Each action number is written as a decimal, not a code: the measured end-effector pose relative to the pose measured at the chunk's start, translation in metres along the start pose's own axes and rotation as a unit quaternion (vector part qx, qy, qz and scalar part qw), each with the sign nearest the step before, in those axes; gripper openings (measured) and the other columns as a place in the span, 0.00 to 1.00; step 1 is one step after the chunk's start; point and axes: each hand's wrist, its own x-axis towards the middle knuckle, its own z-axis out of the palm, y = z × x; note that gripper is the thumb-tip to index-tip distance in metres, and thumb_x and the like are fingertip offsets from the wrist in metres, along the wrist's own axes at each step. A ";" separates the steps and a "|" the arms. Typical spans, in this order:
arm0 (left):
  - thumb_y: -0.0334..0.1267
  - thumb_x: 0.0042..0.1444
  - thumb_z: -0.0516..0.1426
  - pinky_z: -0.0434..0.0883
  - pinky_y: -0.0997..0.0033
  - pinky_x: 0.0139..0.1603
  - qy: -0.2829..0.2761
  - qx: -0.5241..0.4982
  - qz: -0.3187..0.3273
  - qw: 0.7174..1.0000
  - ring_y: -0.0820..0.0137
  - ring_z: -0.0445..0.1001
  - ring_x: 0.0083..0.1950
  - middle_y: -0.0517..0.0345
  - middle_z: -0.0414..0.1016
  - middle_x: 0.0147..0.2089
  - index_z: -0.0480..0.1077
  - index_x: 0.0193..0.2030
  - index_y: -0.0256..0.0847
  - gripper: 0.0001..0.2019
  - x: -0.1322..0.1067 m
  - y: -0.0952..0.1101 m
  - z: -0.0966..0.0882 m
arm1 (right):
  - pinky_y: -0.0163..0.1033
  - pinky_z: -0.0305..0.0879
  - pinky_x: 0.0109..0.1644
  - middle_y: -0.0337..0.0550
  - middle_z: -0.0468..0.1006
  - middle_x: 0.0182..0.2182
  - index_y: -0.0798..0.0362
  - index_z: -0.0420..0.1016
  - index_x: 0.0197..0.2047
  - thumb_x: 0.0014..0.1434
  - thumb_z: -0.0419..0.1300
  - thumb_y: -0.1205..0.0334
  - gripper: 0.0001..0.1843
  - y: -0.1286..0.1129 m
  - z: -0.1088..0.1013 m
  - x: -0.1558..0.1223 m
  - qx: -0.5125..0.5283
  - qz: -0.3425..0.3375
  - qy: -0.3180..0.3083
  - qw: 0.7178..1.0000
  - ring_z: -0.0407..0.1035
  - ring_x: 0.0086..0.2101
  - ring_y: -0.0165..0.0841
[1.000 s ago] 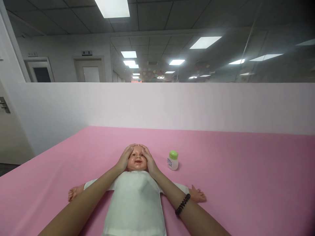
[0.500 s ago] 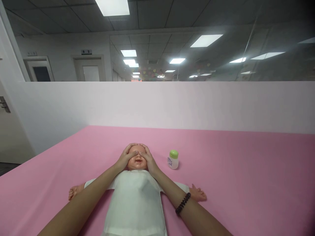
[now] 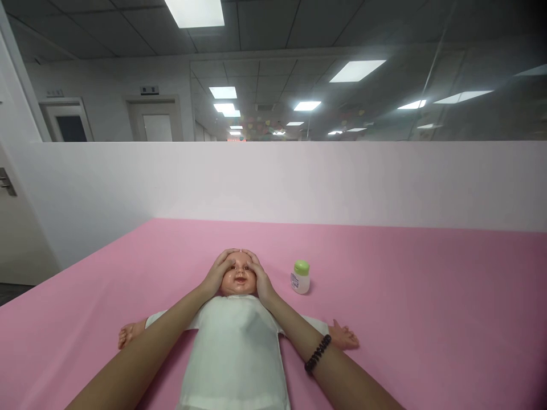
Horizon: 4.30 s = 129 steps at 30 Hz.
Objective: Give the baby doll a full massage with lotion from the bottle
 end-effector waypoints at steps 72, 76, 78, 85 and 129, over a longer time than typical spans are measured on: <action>0.44 0.49 0.66 0.70 0.57 0.57 -0.010 -0.037 -0.029 0.999 0.54 0.71 0.57 0.50 0.73 0.56 0.71 0.52 0.42 0.23 -0.004 0.004 0.000 | 0.46 0.56 0.66 0.42 0.69 0.57 0.48 0.70 0.53 0.46 0.63 0.53 0.29 -0.020 0.011 -0.012 -0.040 0.004 0.013 0.999 0.60 0.60 0.43; 0.45 0.51 0.65 0.69 0.58 0.57 -0.015 -0.039 -0.033 0.999 0.56 0.72 0.56 0.51 0.73 0.56 0.70 0.53 0.43 0.22 -0.005 0.004 0.001 | 0.46 0.56 0.66 0.42 0.69 0.57 0.48 0.70 0.54 0.49 0.62 0.51 0.28 -0.015 0.008 -0.009 -0.031 0.002 0.009 0.999 0.60 0.60 0.42; 0.46 0.51 0.64 0.68 0.58 0.57 -0.010 -0.032 -0.030 0.999 0.56 0.72 0.56 0.51 0.74 0.56 0.71 0.52 0.43 0.22 -0.004 0.005 0.001 | 0.46 0.56 0.66 0.41 0.69 0.57 0.48 0.70 0.54 0.49 0.61 0.50 0.28 -0.012 0.006 -0.008 -0.025 0.002 0.007 1.000 0.60 0.60 0.43; 0.51 0.53 0.60 0.67 0.57 0.59 0.017 -0.029 -0.019 0.999 0.56 0.71 0.56 0.51 0.75 0.53 0.73 0.49 0.41 0.21 0.001 0.001 0.002 | 0.48 0.57 0.65 0.42 0.71 0.56 0.48 0.70 0.54 0.47 0.59 0.51 0.30 -0.005 0.004 -0.004 -0.007 0.005 0.006 1.000 0.61 0.59 0.43; 0.48 0.54 0.60 0.66 0.59 0.59 -0.005 -0.045 -0.019 0.999 0.57 0.70 0.57 0.49 0.72 0.56 0.70 0.53 0.40 0.22 0.000 -0.002 0.000 | 0.46 0.57 0.65 0.43 0.68 0.58 0.49 0.67 0.57 0.50 0.60 0.47 0.31 -0.009 0.005 -0.006 -0.037 0.004 0.004 0.999 0.61 0.59 0.43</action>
